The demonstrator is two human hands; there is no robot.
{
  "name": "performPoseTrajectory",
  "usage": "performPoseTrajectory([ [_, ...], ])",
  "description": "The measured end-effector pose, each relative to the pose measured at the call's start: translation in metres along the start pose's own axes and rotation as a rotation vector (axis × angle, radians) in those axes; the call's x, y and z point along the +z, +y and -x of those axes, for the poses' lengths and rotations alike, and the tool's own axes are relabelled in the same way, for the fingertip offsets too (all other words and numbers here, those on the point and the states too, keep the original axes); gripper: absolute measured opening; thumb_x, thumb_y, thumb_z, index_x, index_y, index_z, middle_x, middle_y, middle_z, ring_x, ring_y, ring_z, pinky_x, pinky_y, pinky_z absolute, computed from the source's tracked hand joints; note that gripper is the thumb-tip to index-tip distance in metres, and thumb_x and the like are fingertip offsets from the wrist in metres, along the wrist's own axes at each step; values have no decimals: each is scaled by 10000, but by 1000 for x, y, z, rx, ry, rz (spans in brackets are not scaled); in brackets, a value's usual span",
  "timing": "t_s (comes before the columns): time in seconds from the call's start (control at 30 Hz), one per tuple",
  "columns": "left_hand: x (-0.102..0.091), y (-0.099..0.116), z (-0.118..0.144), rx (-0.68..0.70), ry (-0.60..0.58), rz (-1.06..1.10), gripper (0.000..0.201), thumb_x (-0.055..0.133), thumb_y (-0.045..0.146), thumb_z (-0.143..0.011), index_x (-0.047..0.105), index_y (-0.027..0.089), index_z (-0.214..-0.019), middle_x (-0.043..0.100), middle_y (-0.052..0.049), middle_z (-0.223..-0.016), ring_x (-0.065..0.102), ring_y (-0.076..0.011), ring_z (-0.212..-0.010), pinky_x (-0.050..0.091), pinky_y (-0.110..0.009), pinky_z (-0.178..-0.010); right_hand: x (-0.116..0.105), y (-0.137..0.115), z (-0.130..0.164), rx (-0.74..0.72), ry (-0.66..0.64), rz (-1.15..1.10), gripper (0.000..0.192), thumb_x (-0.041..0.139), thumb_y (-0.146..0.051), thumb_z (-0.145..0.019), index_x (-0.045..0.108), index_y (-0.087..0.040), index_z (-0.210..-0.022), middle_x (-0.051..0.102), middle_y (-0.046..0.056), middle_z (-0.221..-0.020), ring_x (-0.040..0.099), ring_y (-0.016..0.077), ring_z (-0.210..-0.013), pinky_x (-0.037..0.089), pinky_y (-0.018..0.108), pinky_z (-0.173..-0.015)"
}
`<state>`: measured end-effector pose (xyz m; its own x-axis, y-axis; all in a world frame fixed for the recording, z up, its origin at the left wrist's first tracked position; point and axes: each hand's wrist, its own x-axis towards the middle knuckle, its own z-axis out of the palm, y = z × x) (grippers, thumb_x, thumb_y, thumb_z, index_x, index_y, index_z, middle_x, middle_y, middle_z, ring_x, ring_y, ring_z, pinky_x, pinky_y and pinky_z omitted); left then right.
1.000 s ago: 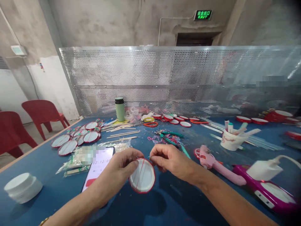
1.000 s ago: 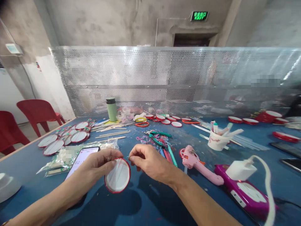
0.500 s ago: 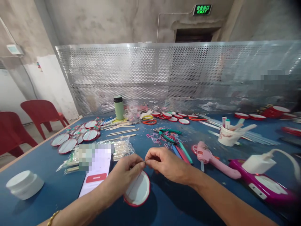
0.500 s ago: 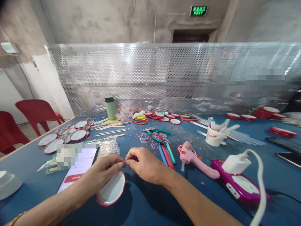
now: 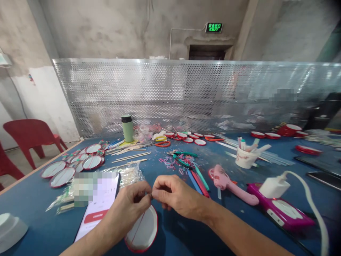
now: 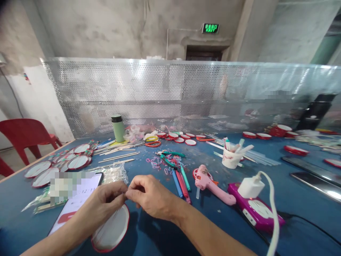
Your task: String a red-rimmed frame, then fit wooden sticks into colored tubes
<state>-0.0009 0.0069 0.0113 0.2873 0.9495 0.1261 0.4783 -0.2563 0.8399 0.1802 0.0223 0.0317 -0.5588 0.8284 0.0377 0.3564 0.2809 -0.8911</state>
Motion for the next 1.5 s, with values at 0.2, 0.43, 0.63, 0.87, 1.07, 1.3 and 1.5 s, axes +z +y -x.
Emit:
performPoseTrajectory([
  [0.2, -6, 3, 0, -7, 91, -64, 126, 449, 224, -728, 486, 192, -611, 389, 44, -559, 366, -111, -554, 279, -213, -526, -1, -1, 1, -75, -69, -369, 335, 692, -471, -845, 559, -169, -786, 523, -55, -624, 476, 66, -537, 401, 199, -559],
  [0.43, -15, 2, -3, 22, 201, -82, 127, 453, 237, -740, 485, 200, -622, 413, 42, -565, 396, -118, -568, 310, -207, -536, -7, -4, 3, -4, -227, -705, 329, 722, -429, -831, 606, -127, -774, 627, -19, -623, 499, 40, -394, 380, 166, -399],
  [0.63, -7, 13, 14, 133, 16, -71, 153, 521, 265, -822, 571, 190, -698, 432, 46, -563, 369, -99, -529, 273, -216, -507, -20, 5, 4, 87, -391, -680, 190, 668, -203, -776, 730, -96, -921, 640, -34, -510, 418, 36, -282, 283, 140, -279],
  [0.87, -18, 14, 9, 33, 200, 101, 266, 471, 425, -929, 584, 190, -875, 491, 31, -636, 430, -115, -577, 319, -217, -529, -32, -8, 3, 62, -85, -301, 447, 744, -446, -795, 739, -158, -1137, 669, -14, -528, 379, 19, -272, 245, 130, -279],
  [1.07, -11, 6, 2, 62, 349, 162, 246, 517, 415, -912, 586, 185, -861, 545, 18, -668, 467, -117, -588, 341, -207, -523, -6, -6, 0, 55, -19, -113, 466, 727, -511, -805, 742, -214, -1163, 645, -24, -636, 447, 22, -353, 311, 139, -340],
  [1.3, -16, 4, 5, 119, 244, 27, 285, 472, 439, -949, 611, 191, -929, 583, 11, -691, 487, -118, -602, 368, -207, -539, 3, -5, 1, 22, 100, -45, 510, 643, -481, -866, 675, -190, -1283, 513, -57, -548, 385, 43, -372, 284, 174, -367],
  [1.5, -36, 9, 2, 17, -85, -65, 354, 381, 446, -975, 622, 191, -924, 544, 35, -515, 513, -109, -476, 381, -185, -476, -11, 2, -2, -84, 263, 342, 391, 644, -347, -874, 709, -226, -1240, 685, -9, -674, 502, 103, -529, 416, 229, -537],
])
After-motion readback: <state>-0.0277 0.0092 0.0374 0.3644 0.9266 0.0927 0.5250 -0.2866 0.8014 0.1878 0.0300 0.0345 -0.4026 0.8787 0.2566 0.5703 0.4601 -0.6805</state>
